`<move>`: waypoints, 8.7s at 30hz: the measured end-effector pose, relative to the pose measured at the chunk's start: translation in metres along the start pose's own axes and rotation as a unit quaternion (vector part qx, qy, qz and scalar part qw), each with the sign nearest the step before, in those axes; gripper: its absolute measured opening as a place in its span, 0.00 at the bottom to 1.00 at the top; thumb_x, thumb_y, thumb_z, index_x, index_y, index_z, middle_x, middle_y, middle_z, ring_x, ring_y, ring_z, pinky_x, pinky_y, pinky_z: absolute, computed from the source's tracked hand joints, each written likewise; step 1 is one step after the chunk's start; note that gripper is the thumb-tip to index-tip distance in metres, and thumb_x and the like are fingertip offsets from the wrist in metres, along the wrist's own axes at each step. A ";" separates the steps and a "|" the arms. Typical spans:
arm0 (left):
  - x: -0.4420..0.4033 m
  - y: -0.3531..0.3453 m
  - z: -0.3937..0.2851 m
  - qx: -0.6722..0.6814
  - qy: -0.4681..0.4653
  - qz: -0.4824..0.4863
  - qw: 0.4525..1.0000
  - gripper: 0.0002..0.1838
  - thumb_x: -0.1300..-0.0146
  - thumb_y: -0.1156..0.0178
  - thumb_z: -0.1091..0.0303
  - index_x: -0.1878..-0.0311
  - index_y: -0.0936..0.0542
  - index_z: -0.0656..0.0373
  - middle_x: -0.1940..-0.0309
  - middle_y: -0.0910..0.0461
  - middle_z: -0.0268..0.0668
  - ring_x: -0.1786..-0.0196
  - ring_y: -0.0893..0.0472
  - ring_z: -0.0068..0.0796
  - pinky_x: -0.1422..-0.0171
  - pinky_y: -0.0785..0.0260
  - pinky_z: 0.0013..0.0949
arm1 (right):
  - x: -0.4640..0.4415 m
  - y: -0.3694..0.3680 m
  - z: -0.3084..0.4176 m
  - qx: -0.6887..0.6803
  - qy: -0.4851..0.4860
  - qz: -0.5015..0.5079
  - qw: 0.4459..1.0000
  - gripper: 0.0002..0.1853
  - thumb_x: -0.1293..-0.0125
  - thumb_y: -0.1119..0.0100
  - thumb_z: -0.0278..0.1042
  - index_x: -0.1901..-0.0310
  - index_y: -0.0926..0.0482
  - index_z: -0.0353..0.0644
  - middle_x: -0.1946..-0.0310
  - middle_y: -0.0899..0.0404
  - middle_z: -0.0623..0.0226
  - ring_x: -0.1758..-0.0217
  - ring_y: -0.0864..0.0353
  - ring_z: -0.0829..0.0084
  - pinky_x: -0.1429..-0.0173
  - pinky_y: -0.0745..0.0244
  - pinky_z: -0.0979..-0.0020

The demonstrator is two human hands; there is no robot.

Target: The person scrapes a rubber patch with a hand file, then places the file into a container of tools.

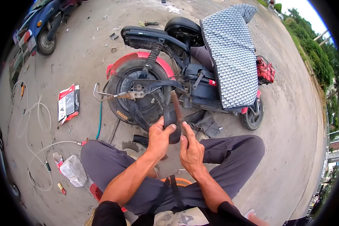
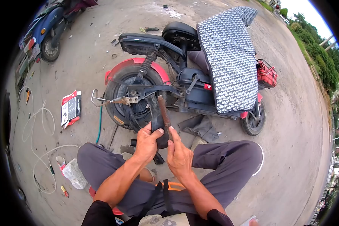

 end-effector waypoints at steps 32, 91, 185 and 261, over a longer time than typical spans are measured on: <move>-0.004 0.003 0.015 -0.017 -0.011 0.024 1.000 0.16 0.21 0.37 0.80 0.33 0.14 0.64 0.47 0.10 0.31 0.50 0.14 0.17 0.41 0.19 0.29 | 0.044 0.004 -0.018 -0.030 -0.009 -0.004 1.000 0.27 0.17 0.38 0.24 0.20 0.25 0.35 0.37 0.08 0.44 0.57 0.02 0.48 0.55 0.12 0.57; 0.001 0.004 0.013 -0.056 -0.018 -0.012 0.998 0.09 0.24 0.34 0.78 0.43 0.12 0.63 0.53 0.12 0.27 0.51 0.19 0.15 0.45 0.24 0.29 | 0.052 0.022 -0.032 -0.059 0.012 0.000 0.998 0.26 0.16 0.38 0.26 0.20 0.23 0.38 0.39 0.08 0.43 0.56 0.02 0.47 0.55 0.12 0.57; -0.002 0.006 0.013 -0.169 -0.067 0.000 0.983 0.16 0.32 0.37 0.81 0.41 0.17 0.70 0.45 0.21 0.36 0.43 0.20 0.28 0.35 0.29 0.30 | -0.022 0.006 -0.010 -0.078 -0.085 0.060 0.992 0.27 0.13 0.41 0.32 0.17 0.25 0.49 0.68 0.14 0.42 0.67 0.09 0.45 0.61 0.22 0.49; 0.622 0.315 0.234 -0.131 0.055 -0.813 0.564 0.19 0.20 0.45 0.77 0.29 0.21 0.65 0.62 0.14 0.36 0.58 0.15 0.30 0.51 0.22 0.38 | 0.001 -0.033 -0.094 -0.159 0.068 0.162 0.972 0.28 0.15 0.50 0.17 0.18 0.23 0.38 0.35 0.13 0.61 0.36 0.17 0.73 0.29 0.23 0.69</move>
Point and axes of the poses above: each hand's wrist, its own x-axis away from the middle knuckle, its own y-axis out of the back of the hand, z = x × y, the point moved 2 cm from there along -x, towards the middle knuckle
